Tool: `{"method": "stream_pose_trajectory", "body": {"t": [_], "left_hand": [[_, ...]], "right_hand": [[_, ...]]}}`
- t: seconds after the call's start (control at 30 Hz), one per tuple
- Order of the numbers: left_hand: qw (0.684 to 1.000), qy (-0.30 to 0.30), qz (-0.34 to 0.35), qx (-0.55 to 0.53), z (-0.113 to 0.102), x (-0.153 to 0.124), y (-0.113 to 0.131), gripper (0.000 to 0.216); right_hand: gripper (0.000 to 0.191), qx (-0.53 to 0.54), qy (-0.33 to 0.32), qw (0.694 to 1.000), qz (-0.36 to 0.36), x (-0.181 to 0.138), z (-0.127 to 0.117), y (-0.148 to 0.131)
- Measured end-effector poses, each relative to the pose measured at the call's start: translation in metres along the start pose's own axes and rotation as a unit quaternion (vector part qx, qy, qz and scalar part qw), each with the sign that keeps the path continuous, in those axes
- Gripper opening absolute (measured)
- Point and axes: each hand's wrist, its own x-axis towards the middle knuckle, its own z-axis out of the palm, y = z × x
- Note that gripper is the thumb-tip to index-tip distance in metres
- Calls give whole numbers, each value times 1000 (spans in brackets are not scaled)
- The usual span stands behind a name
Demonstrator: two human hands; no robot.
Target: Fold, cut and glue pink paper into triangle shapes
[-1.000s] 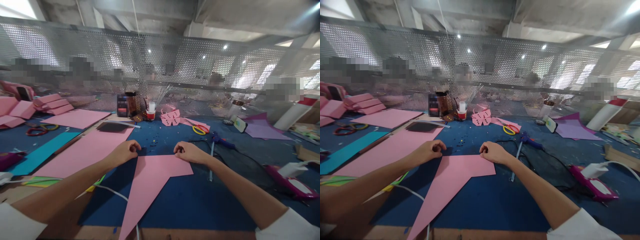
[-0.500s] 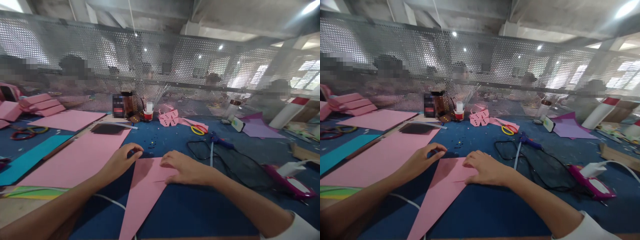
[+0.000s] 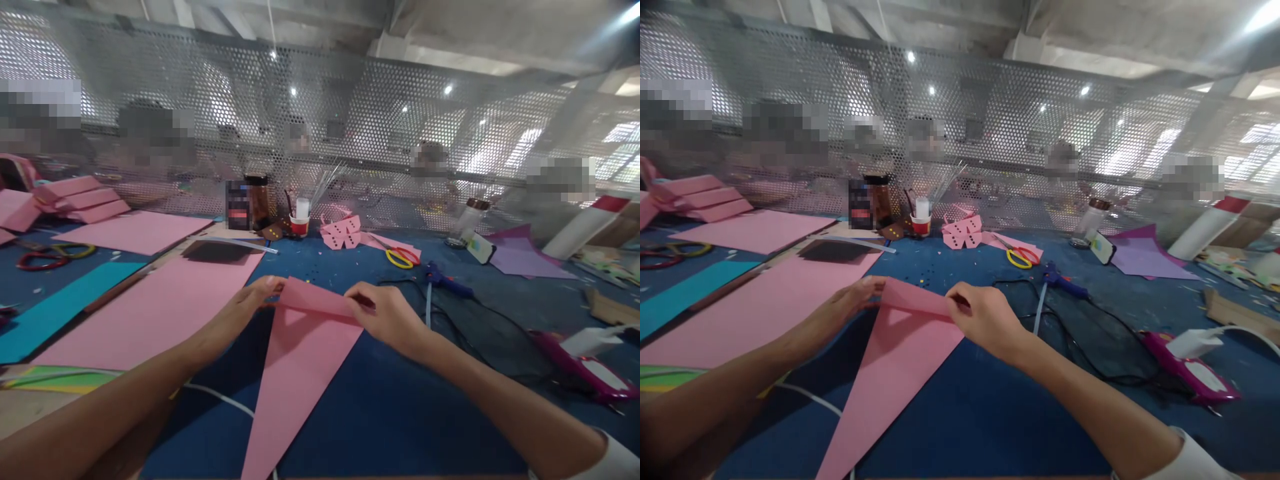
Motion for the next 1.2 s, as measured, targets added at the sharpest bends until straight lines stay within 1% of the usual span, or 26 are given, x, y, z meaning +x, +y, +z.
{"method": "stream_pose_trajectory", "body": {"t": [0.1,0.17,0.27,0.33,0.4,0.47,0.57,0.63,0.73,0.87,0.93,1.0,1.13,1.2], "left_hand": [[996,-56,-30,-67,-1,-4,10,58],[989,-105,-57,-88,-1,-8,18,54],[975,-164,-99,-114,-2,-12,23,50],[968,-188,-106,-127,-2,-12,22,51],[968,-186,-106,-130,-3,-9,22,48],[973,-168,-105,-118,-6,-6,26,48],[981,-152,-92,-73,-12,0,41,49],[981,-170,-79,-42,-16,3,53,47],[976,-204,-71,-14,-20,10,70,43],[975,-195,-73,75,-21,21,87,37],[971,-205,-74,97,-21,27,96,35],[967,-225,-76,89,-22,32,106,36],[958,-272,-66,59,-23,41,122,38],[951,-292,-72,63,-23,44,126,39]], "right_hand": [[15,41,57,997,25,4,-7,2],[14,57,86,994,40,6,-11,2],[14,75,108,990,59,9,-14,3],[14,81,113,988,64,10,-15,3],[14,85,114,988,65,11,-17,2],[14,90,109,988,68,12,-21,0],[15,99,82,989,72,12,-29,-2],[17,101,65,990,71,12,-33,-3],[23,101,60,991,62,12,-33,-6],[36,101,72,990,62,15,-31,-15],[31,101,89,989,53,18,-33,-20],[23,133,96,985,46,20,-37,-22],[22,245,58,966,64,19,-44,-22],[23,255,48,964,63,17,-45,-20]]}}
